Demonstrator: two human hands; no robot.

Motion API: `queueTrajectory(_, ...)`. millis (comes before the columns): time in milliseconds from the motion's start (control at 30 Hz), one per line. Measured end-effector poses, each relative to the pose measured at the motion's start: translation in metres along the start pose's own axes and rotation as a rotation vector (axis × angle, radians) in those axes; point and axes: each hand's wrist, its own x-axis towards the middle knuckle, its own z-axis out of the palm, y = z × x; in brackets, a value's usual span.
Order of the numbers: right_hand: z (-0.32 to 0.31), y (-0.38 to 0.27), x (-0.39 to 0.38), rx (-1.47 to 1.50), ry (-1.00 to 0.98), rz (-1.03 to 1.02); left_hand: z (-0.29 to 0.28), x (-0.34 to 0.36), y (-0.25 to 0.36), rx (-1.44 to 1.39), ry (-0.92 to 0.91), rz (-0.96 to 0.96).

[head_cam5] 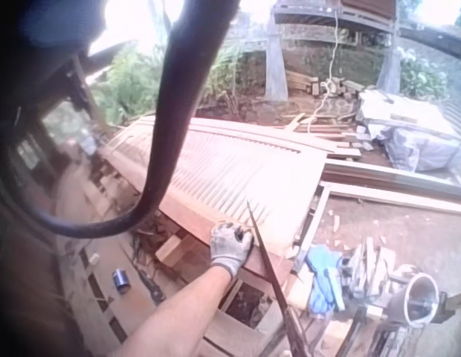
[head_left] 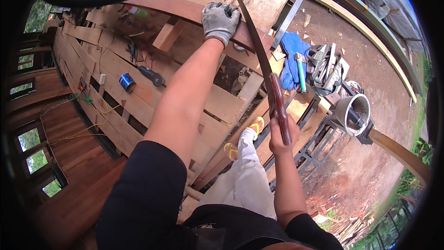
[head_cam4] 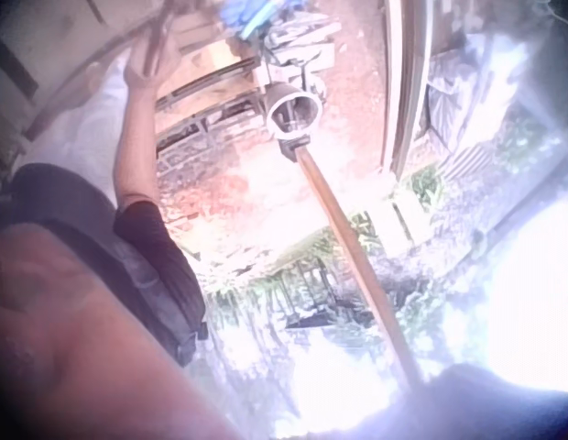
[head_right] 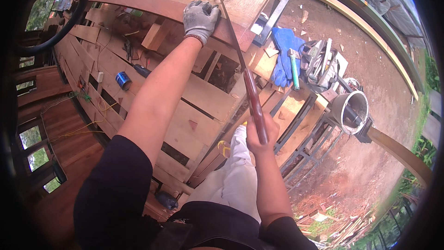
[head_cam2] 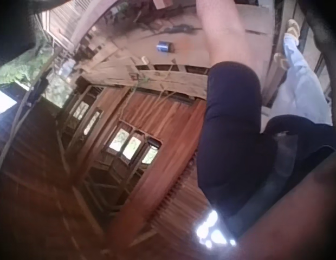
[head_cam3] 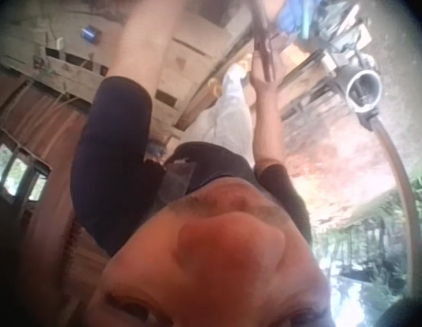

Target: The person uses a hand saw to cut a wooden plank on a workbench, then retrieves additional planks from a stack and places them on the bench. The person also uses a hammer briefly on the workbench.

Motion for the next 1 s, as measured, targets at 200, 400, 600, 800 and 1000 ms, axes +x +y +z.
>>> queueTrajectory(200,-0.023,0.029,-0.043,-0.155,0.028,-0.107,0.011,0.002,0.011,0.002,0.106,0.039)
queueTrajectory(400,0.03,0.006,0.042,0.016,-0.008,-0.04,0.003,0.001,0.005,-0.051,-0.008,0.006)
queueTrajectory(600,-0.026,0.049,-0.077,-0.154,0.083,-0.102,0.005,0.007,0.016,-0.04,0.005,0.012)
queueTrajectory(800,0.038,0.018,0.063,0.093,0.035,-0.098,0.002,0.007,0.017,-0.1,-0.006,0.022)
queueTrajectory(1000,-0.053,0.045,-0.112,-0.048,0.091,0.003,0.004,0.003,0.005,-0.004,0.009,-0.007)
